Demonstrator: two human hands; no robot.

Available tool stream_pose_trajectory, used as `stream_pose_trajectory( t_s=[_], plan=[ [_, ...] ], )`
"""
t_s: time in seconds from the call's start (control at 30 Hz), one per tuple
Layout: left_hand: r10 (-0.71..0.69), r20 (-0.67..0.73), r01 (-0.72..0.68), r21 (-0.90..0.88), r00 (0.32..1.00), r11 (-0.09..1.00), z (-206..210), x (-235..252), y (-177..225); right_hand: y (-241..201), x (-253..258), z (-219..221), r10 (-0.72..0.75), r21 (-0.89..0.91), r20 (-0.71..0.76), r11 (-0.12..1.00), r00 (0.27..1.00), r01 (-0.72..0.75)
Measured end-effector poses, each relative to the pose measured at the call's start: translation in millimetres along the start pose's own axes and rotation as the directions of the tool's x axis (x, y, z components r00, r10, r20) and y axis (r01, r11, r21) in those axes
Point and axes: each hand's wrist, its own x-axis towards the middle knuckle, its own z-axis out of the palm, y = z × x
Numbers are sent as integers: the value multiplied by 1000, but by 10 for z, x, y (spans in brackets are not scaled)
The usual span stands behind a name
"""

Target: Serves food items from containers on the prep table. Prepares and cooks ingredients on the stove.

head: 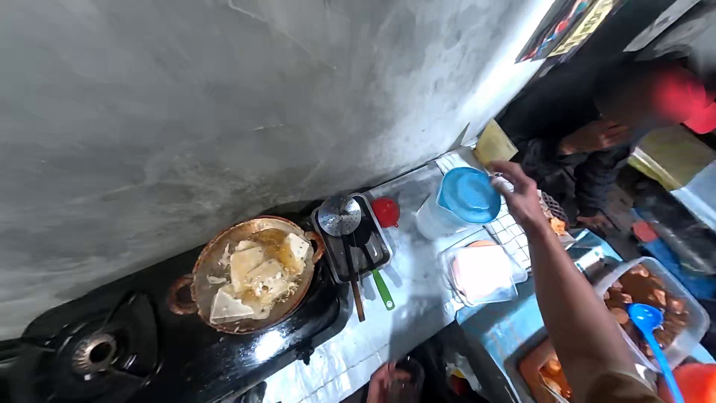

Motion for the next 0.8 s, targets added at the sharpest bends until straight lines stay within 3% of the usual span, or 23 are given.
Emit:
stream_pose_trajectory(
  t_s=[0.07,0.1,0.17,0.23,0.37,0.43,0.47,0.53,0.57,0.63,0.67,0.73,0.8],
  plan=[
    [68,-1,-68,-37,998,997,209,326,94,-241,-5,12,-64,-236,260,963,963,127],
    [91,-17,-91,-36,996,995,313,459,176,-276,-13,65,-79,-350,301,918,950,187],
    [140,-24,-139,60,990,989,480,710,379,-279,-27,176,-133,-483,239,843,962,237],
    [147,-36,-138,183,988,973,585,959,595,-291,-46,282,-119,-545,133,820,984,173],
    [188,-122,-113,458,975,882,667,1569,775,-295,-105,277,-46,-517,70,852,996,76],
    [235,-153,-111,562,960,819,691,1887,796,-191,-198,170,-2,-371,-49,928,999,-16],
    [260,-163,-110,609,952,785,711,2028,805,-114,-276,133,58,-224,-190,969,980,-101],
    [300,-181,-85,713,937,696,769,2270,815,-34,-433,156,360,130,-434,932,825,-338],
    [317,-187,-67,760,930,646,801,2371,804,-38,-490,201,524,279,-407,851,748,-445],
    [360,-195,-34,840,912,541,847,2561,741,-36,-551,306,662,422,-147,714,735,-559],
    [368,-196,-16,865,909,501,861,2648,714,-31,-511,357,639,475,-48,691,768,-545],
    [313,-205,46,893,927,448,875,2754,699,-28,-348,443,579,608,2,647,816,-461],
    [255,-210,91,907,944,412,867,2825,690,55,-168,474,587,755,26,520,809,-401]
  ],
)
